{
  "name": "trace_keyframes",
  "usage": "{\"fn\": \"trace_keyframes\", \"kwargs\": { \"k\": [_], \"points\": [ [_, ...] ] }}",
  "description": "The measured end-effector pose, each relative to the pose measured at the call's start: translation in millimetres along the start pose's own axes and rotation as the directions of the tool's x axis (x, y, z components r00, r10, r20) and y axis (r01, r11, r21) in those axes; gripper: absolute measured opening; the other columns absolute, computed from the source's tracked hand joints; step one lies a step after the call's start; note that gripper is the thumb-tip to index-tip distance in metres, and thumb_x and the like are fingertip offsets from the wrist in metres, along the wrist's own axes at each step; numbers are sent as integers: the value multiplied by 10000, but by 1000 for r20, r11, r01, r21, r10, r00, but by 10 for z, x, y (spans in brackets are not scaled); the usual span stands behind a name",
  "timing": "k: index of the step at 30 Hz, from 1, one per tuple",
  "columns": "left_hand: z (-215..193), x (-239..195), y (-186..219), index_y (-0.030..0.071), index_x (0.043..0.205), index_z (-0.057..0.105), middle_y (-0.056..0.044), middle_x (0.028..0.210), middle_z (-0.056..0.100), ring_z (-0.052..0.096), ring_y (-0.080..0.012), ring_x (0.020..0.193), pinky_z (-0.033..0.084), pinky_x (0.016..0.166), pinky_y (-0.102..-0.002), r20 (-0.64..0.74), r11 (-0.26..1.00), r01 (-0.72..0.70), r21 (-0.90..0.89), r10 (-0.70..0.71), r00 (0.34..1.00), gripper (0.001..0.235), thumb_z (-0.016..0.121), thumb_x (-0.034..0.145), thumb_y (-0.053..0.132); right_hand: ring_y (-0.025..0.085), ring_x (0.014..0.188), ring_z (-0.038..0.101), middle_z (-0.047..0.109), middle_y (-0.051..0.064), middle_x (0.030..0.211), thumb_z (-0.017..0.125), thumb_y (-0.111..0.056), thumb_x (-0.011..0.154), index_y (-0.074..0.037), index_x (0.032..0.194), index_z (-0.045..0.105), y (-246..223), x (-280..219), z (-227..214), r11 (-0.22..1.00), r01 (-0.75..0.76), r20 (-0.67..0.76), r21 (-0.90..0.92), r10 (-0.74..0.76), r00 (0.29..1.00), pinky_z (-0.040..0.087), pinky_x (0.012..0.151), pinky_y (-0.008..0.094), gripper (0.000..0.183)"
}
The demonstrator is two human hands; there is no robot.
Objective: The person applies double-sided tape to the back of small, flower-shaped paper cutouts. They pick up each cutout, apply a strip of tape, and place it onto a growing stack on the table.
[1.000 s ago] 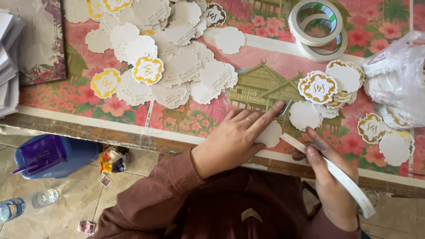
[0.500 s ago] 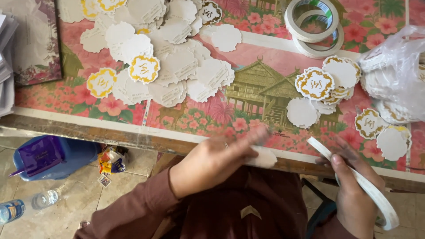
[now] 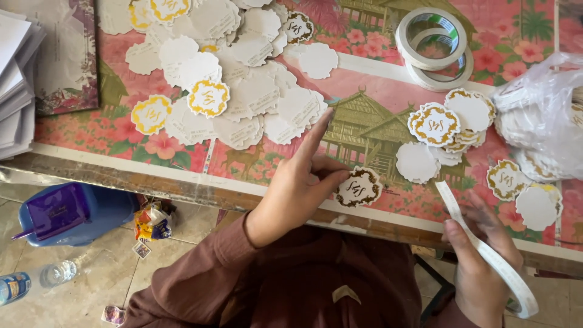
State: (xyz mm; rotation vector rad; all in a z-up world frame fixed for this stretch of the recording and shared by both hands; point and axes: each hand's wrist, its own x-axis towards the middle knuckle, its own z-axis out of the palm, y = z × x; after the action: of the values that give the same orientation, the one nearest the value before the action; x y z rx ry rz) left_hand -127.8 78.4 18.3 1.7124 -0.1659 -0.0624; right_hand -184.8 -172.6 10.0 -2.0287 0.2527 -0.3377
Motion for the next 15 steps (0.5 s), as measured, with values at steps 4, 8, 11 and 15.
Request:
{"fn": "trace_keyframes", "kwargs": {
  "k": [4, 8, 11, 15],
  "points": [
    [19, 35, 57, 196, 1488, 188, -10, 886, 749, 585, -62, 609, 513, 688, -234, -8, 1000, -24, 11, 24, 1000, 793, 643, 846, 92, 184, 1005, 589, 635, 140, 1105, 662, -92, 862, -14, 1305, 572, 6, -14, 8, 999, -27, -48, -18, 26, 999, 519, 827, 283, 459],
    [55, 70, 2, 183, 1494, 183, -36, 899, 736, 551, -70, 685, 485, 716, -238, -3, 998, -36, -49, 36, 999, 790, 629, 855, 54, 199, 698, 505, 597, 186, 1054, 584, -95, 942, 83, 1307, 546, 159, 0, 9, 997, 47, -38, 61, -45, 998, 453, 685, 291, 408],
    [56, 96, 32, 199, 1492, 199, -46, 904, 733, 531, -60, 673, 482, 693, -239, 0, 997, -23, -79, 23, 1000, 770, 623, 865, 65, 195, 652, 511, 607, 173, 1081, 558, -254, 946, 59, 1297, 555, 479, 61, -55, 993, 57, -75, 104, -49, 996, 436, 664, 281, 470],
    [70, 120, 13, 201, 1479, 245, -22, 884, 728, 546, -61, 685, 493, 724, -224, -29, 997, -3, -79, 1, 1000, 750, 638, 852, 87, 196, 775, 613, 601, 170, 1227, 481, -291, 968, 22, 1230, 544, 673, 63, -76, 919, 249, -8, 305, -259, 966, 522, 592, 240, 413]
  ]
}}
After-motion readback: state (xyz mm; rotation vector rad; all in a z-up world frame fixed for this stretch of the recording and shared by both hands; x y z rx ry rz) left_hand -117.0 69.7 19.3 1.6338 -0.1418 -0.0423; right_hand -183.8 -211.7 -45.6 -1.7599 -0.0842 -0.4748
